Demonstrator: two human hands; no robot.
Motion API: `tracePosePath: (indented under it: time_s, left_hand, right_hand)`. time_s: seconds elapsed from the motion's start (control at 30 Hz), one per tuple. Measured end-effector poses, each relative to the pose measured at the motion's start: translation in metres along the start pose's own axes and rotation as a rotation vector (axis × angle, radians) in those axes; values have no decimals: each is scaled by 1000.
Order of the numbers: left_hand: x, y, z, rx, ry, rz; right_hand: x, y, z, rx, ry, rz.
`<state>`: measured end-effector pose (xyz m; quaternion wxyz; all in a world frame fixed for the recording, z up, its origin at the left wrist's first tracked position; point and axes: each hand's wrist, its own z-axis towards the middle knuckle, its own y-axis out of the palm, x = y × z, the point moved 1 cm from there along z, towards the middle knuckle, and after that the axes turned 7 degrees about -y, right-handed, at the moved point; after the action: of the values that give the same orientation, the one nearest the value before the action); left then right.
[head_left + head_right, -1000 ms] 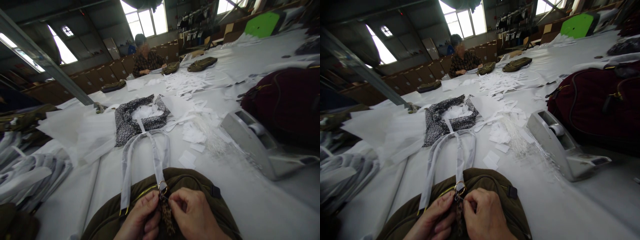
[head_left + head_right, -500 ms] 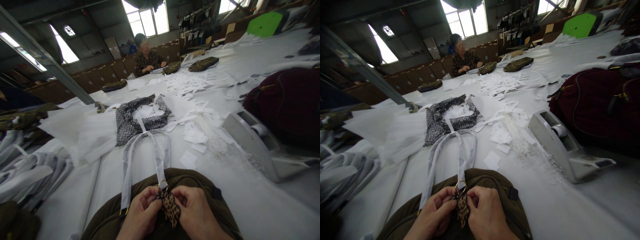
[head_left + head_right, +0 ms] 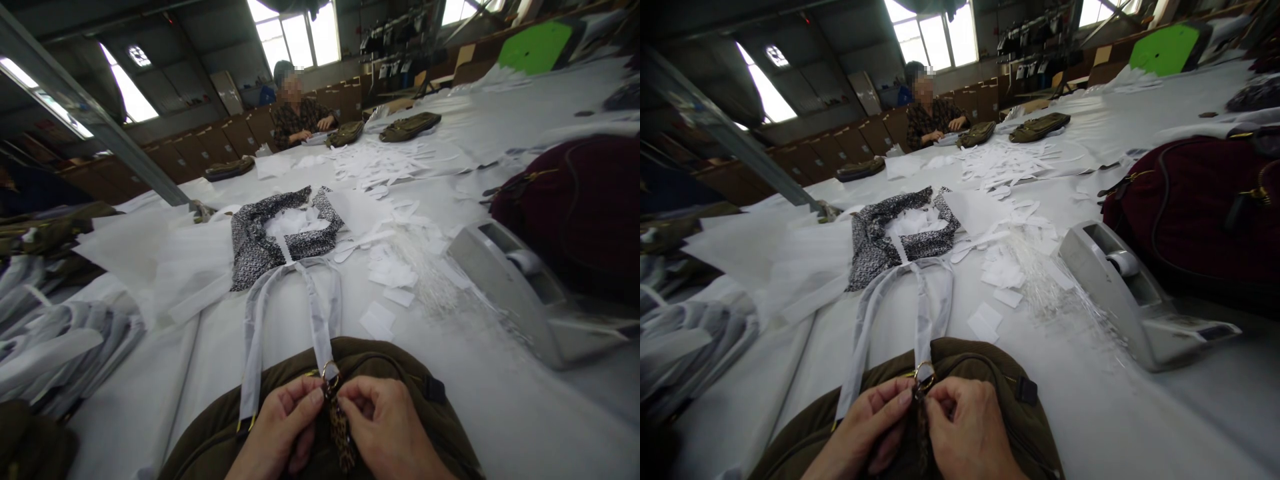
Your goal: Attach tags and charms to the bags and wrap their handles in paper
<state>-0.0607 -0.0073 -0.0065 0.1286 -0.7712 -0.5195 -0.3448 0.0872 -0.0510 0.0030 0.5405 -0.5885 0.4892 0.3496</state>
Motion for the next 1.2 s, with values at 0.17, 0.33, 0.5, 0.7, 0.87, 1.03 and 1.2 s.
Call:
tracePosePath:
  time_s: [0.17,0.33,0.5,0.7,0.87,1.03,1.2]
  left_hand:
    - [-2,3,-1,29,95,177]
    - [-3,8,-4,115,134,262]
    - [-6,8,-6,110,176,180]
    - [-5,12,-9,125,116,-21]
    - [-3,15,-9,110,129,-83]
    - [-8,12,-6,99,129,-145]
    - [-9,11,-6,120,144,-201]
  right_hand:
    - [2,1,-2,-12,12,51]
    - [4,0,-1,-4,-2,84]
    - [2,-4,-1,-7,-91,69]
    - [7,-3,1,-60,72,285]
    - [7,-3,3,-63,42,269]
    - [6,0,7,-200,65,442]
    - [5,-2,6,-190,24,382]
